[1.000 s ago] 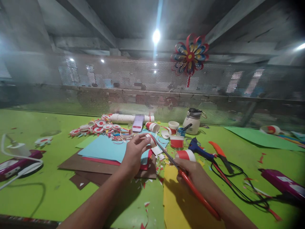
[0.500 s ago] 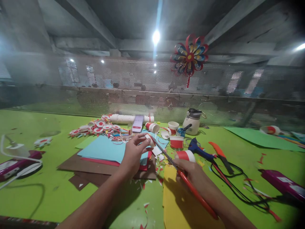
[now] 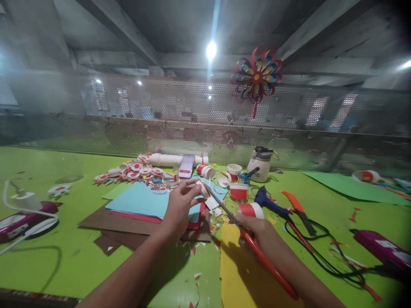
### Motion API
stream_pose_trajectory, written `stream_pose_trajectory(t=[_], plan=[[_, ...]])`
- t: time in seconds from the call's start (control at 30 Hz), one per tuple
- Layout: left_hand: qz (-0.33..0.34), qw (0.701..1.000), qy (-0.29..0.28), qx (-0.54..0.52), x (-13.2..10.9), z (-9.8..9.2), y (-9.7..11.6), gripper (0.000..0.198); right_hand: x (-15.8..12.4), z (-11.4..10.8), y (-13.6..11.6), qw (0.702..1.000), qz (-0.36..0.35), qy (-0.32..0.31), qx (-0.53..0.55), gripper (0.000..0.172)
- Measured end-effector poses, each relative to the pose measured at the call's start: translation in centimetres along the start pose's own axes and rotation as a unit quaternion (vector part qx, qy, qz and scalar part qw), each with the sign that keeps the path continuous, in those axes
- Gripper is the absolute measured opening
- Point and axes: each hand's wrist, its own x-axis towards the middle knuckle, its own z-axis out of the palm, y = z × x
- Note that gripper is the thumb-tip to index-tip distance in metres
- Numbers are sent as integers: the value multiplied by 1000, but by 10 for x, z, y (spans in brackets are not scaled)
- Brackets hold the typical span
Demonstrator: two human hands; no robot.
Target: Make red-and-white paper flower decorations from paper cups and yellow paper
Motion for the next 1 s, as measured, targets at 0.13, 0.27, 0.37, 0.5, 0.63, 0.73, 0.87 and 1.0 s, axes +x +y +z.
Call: stream_pose_trajectory(t=[0.13, 0.27, 0.37, 0.5, 0.63, 0.73, 0.87, 1.0], plan=[[5, 1000, 3, 13, 0, 0, 1, 37, 1, -1, -2, 1000, -7, -4, 9, 34], [8, 1000, 0, 23, -1, 1, 1, 34, 1, -2, -4, 1000, -8, -8, 12, 32], [8, 1000, 0, 27, -2, 2, 1, 33, 0, -2, -4, 1000, -8, -8, 22, 28], [8, 999, 8, 36, -3, 3, 1, 33, 1, -2, -4, 1000, -1, -10, 27, 23], [11, 999, 11, 40, -4, 3, 1, 32, 1, 0, -3, 1000, 11, -4, 23, 25], [11, 999, 4, 42, -3, 2, 0, 34, 0, 2, -3, 1000, 16, -3, 16, 27], [7, 1000, 14, 27, -2, 2, 0, 38, -1, 2, -2, 1000, 16, -9, 16, 28], [6, 1000, 11, 29, -2, 2, 0, 36, 1, 0, -2, 1000, 4, -8, 4, 28]])
